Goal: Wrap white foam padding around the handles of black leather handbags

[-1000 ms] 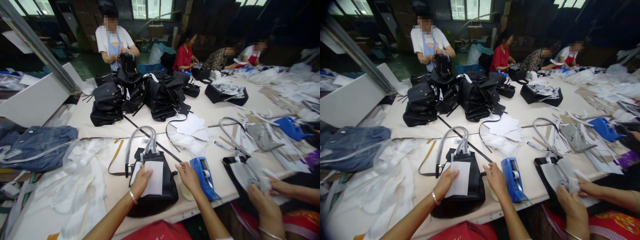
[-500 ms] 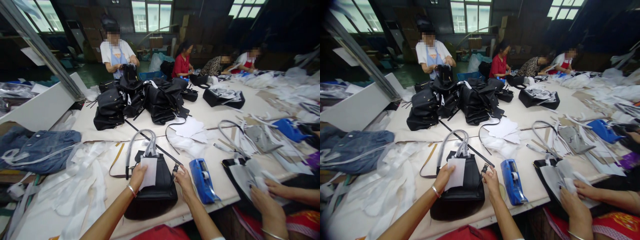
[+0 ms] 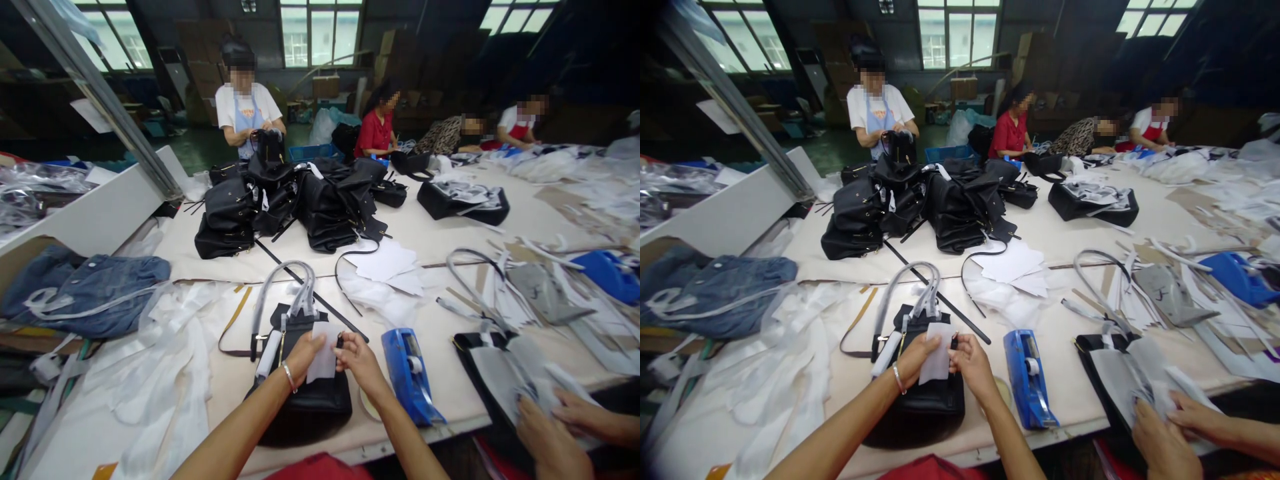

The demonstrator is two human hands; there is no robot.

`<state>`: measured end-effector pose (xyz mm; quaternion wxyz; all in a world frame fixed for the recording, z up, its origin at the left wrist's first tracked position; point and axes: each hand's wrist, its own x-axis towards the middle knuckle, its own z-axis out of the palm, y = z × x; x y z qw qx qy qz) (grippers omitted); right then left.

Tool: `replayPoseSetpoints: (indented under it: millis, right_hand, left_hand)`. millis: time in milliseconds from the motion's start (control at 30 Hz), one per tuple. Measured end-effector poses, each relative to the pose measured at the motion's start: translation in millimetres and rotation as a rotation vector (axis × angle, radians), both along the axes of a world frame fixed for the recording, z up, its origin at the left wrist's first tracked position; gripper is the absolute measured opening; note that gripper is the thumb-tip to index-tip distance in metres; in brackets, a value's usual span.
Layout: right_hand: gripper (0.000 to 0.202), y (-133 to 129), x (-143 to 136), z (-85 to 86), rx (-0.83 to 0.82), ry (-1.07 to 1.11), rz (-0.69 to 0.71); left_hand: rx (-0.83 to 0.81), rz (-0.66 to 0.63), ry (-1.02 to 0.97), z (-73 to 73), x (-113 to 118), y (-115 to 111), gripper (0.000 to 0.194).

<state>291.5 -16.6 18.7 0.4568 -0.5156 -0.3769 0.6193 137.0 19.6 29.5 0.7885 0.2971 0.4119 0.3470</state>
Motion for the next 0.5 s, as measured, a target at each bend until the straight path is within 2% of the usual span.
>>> replayPoseSetpoints:
  millis: [167, 300, 400, 500]
  right_hand:
    - [0.016, 11.9, -3.9, 2.8, 0.141, -0.434, -0.023]
    - [0.013, 15.7, -6.5, 4.9, 0.232, -0.663, -0.064]
    - [0.018, 16.8, -4.0, 0.4, 0.296, -0.740, -0.121]
    - [0.037, 21.1, 2.2, -6.6, 0.244, -0.634, -0.197]
  left_hand:
    - [0.018, 0.036, -0.059, 8.1, 10.7, 0.1, 0.049]
    - [0.042, 0.108, -0.078, 7.0, 16.7, 0.0, 0.049]
    - [0.059, 0.119, -0.055, 3.8, 19.4, -0.1, 0.048]
    - [0.072, 0.090, -0.008, 3.4, 20.8, 2.2, 0.047]
